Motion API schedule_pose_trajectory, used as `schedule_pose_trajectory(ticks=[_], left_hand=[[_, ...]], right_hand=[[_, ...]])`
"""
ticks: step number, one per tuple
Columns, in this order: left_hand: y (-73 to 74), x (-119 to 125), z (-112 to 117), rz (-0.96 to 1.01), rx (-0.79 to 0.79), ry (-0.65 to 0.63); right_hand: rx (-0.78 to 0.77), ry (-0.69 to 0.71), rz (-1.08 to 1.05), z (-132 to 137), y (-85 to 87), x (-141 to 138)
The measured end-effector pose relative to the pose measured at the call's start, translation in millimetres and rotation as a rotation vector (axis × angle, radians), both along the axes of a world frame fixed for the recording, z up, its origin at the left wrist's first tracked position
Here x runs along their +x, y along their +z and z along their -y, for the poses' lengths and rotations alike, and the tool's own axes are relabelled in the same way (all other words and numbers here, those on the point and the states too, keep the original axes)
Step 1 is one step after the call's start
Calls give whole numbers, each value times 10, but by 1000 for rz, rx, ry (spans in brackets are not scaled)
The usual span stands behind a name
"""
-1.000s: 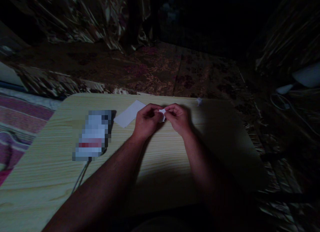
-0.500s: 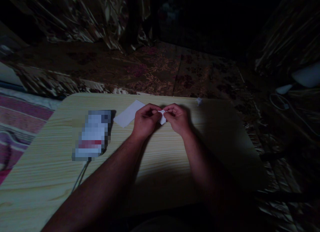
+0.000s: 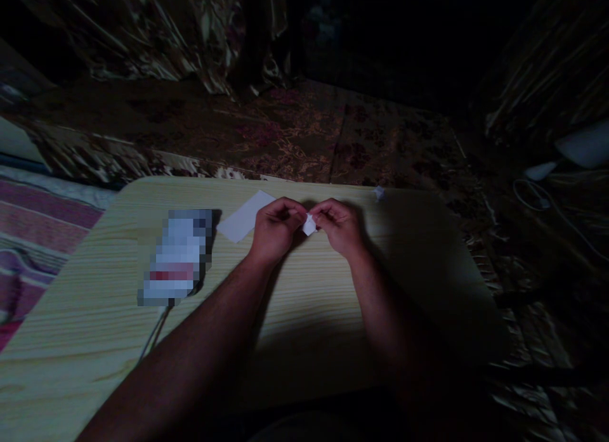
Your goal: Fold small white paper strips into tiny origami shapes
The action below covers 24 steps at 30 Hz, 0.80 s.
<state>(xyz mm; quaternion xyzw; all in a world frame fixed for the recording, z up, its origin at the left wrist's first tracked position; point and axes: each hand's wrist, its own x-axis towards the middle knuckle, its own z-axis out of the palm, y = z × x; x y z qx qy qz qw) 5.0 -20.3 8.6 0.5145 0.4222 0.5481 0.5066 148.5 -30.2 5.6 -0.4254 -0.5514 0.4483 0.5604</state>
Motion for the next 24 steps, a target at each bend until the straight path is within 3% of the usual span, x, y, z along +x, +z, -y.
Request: schedule_pose_trajectory(ticks=[11, 24], left_hand=[[50, 19, 29, 33, -32, -10], [-9, 18, 7, 37, -25, 9]], right_hand=[[-32, -5, -59, 1, -1, -5], [-124, -56, -96, 6, 39, -21]])
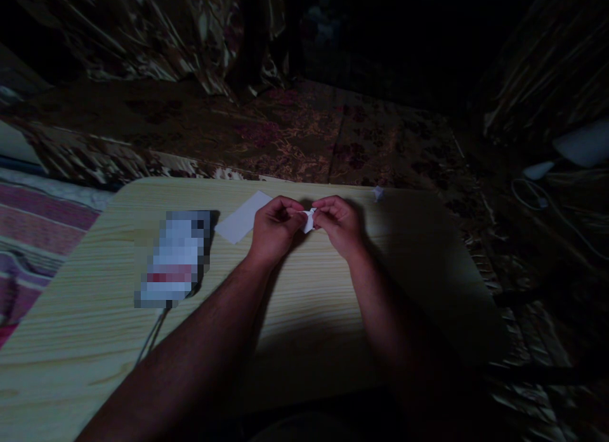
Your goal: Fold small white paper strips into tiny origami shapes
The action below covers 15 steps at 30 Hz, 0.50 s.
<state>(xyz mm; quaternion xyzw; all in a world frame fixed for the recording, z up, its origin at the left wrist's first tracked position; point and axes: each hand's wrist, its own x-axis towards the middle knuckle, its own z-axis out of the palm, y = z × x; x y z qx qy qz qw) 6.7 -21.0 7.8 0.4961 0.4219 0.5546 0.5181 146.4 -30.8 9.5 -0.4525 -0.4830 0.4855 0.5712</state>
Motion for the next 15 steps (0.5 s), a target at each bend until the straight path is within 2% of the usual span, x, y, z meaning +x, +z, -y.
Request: schedule_pose_trajectory(ticks=[5, 9, 15], left_hand=[[24, 16, 13, -36, 23, 16], [34, 23, 16, -35, 48, 20], [15, 36, 11, 43, 73, -21]], right_hand=[[6, -8, -35, -5, 7, 5], [-50, -10, -63, -13, 14, 7], [-125, -2, 20, -18, 26, -12]])
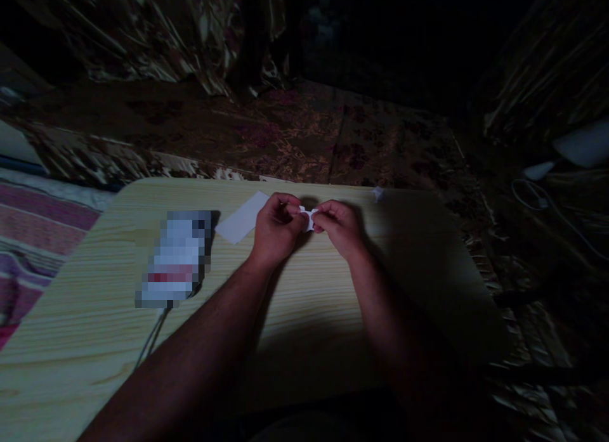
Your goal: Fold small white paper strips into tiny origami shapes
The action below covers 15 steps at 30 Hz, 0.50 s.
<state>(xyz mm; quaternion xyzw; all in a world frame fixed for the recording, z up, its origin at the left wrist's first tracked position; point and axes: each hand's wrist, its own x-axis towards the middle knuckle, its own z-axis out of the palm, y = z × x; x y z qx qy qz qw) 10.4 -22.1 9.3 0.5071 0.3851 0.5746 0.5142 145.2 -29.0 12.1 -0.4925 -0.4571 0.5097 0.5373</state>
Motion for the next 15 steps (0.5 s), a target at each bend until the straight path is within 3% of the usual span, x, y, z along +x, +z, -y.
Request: schedule_pose_trajectory(ticks=[15], left_hand=[[1, 13, 10, 19, -7, -31]], right_hand=[[111, -57, 85, -4, -74, 4]])
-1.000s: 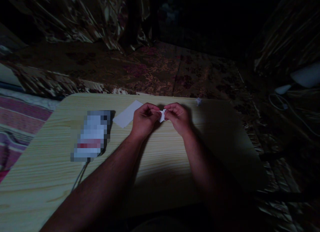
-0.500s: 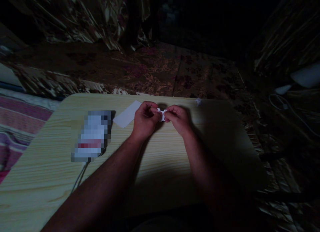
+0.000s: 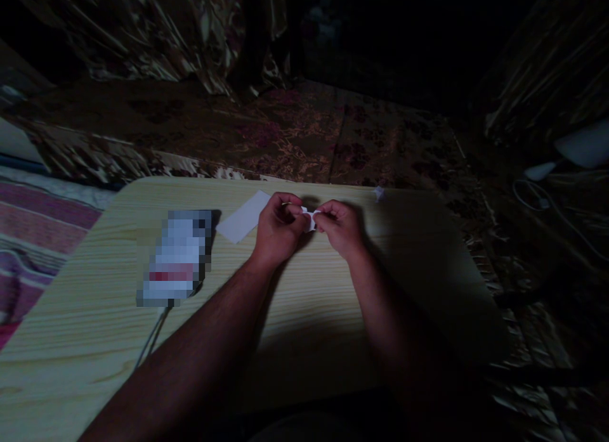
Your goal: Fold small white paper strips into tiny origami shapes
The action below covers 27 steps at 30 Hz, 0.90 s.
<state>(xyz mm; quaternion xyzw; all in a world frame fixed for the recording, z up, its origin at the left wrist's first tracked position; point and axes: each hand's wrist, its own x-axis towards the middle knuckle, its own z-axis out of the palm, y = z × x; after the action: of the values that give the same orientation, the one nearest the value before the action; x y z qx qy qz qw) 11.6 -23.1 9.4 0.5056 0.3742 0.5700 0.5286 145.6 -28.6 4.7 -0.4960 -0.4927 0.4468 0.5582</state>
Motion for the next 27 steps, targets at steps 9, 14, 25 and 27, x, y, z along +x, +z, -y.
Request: schedule_pose_trajectory(ticks=[9, 14, 25, 27], left_hand=[[7, 15, 7, 11, 0, 1], [36, 23, 15, 19, -21, -37], [9, -15, -26, 22, -27, 28], [2, -18, -31, 13, -35, 39]], right_hand=[[2, 6, 21, -1, 16, 5], [24, -19, 26, -1, -9, 8], [33, 48, 42, 4, -2, 6], [30, 51, 44, 8, 2, 7]])
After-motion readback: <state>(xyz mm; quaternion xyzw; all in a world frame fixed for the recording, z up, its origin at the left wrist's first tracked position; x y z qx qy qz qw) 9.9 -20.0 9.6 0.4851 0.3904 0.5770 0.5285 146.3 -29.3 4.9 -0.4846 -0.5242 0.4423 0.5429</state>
